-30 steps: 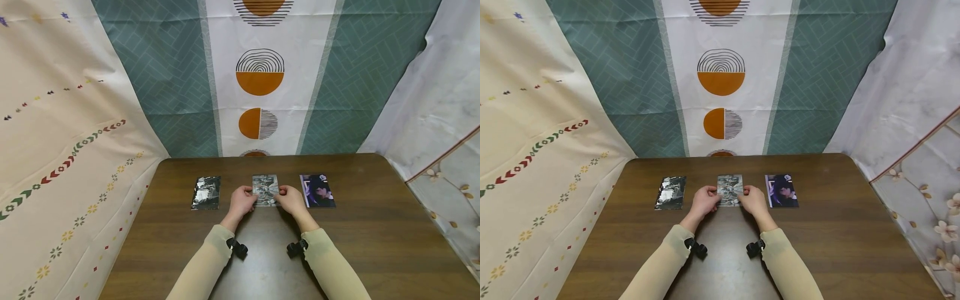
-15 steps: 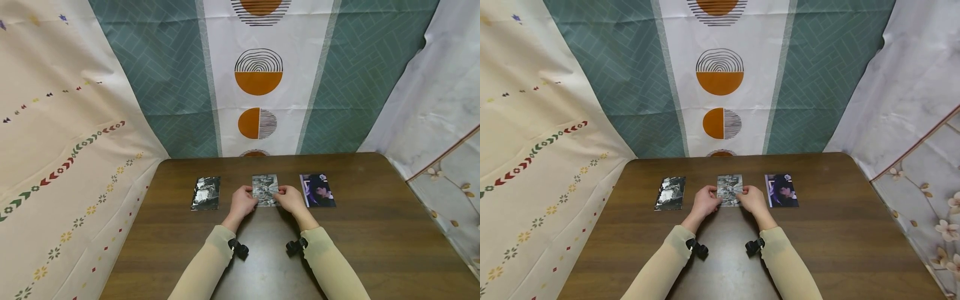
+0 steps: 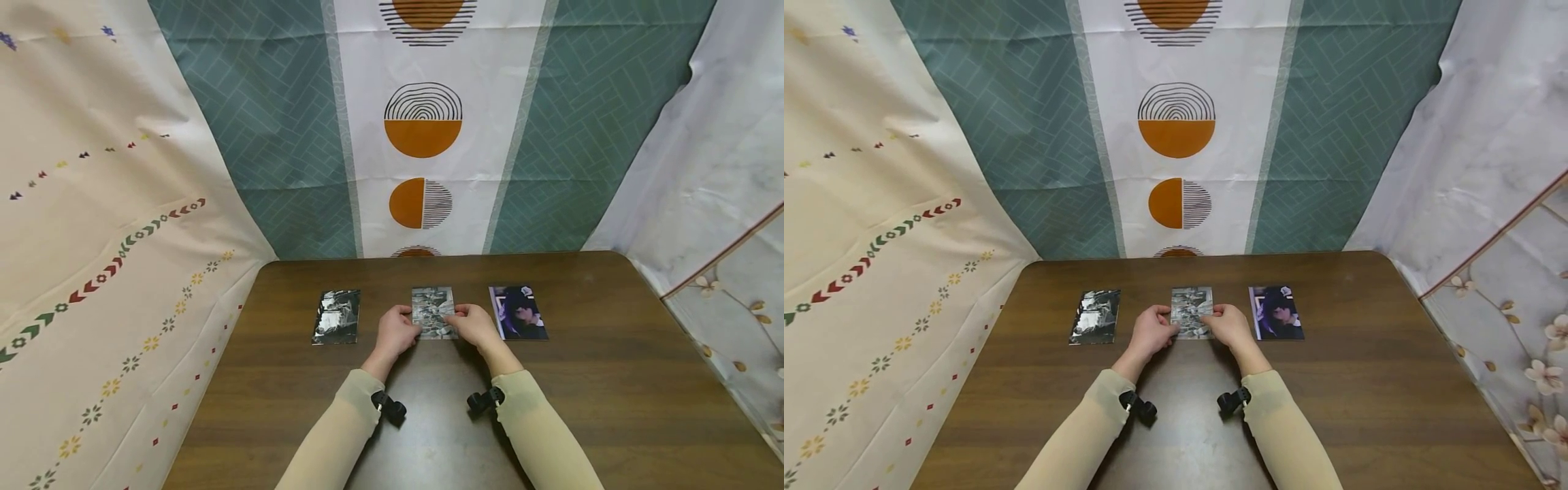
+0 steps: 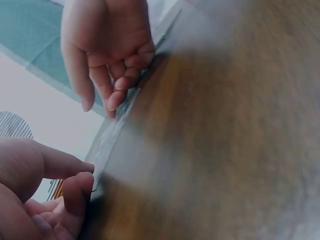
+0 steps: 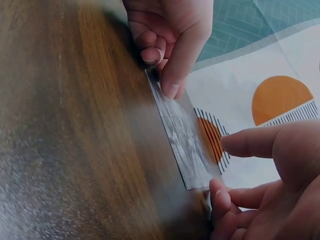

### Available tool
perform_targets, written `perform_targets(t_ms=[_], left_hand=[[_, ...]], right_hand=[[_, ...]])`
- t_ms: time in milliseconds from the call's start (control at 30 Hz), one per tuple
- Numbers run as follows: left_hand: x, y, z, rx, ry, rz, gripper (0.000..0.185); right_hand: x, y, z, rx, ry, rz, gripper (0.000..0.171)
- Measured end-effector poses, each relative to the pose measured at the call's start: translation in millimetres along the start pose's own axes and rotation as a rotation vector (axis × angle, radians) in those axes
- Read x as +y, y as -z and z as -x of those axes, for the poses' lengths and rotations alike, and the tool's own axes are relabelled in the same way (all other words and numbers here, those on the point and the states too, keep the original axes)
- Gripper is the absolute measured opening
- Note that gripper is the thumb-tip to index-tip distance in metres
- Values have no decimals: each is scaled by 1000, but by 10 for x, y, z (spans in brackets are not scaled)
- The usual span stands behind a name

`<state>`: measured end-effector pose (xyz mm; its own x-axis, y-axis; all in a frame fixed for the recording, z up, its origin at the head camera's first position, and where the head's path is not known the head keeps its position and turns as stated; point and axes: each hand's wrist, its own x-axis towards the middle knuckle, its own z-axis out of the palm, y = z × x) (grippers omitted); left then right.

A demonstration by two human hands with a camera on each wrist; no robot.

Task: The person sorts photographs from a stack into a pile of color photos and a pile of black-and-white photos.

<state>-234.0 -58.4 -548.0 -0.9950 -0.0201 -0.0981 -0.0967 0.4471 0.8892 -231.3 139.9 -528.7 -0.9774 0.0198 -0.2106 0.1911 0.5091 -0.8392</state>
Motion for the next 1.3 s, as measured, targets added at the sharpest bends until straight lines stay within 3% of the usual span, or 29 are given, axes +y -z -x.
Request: perform_targets(t_ms=[167, 633, 933, 1300], left_hand=[[4, 4, 0, -12, 36, 80, 50], [5, -3, -13, 14, 33, 43, 52], [11, -5, 13, 0, 38, 43, 51], [2, -4, -6, -7, 34, 29, 51]], right_hand=[[11, 8, -10, -8, -1, -24, 52], [-33, 28, -5, -41, -11, -72, 50], [-36, 35, 3, -58, -33, -76, 59], [-34, 70, -66, -96, -67, -99, 56]])
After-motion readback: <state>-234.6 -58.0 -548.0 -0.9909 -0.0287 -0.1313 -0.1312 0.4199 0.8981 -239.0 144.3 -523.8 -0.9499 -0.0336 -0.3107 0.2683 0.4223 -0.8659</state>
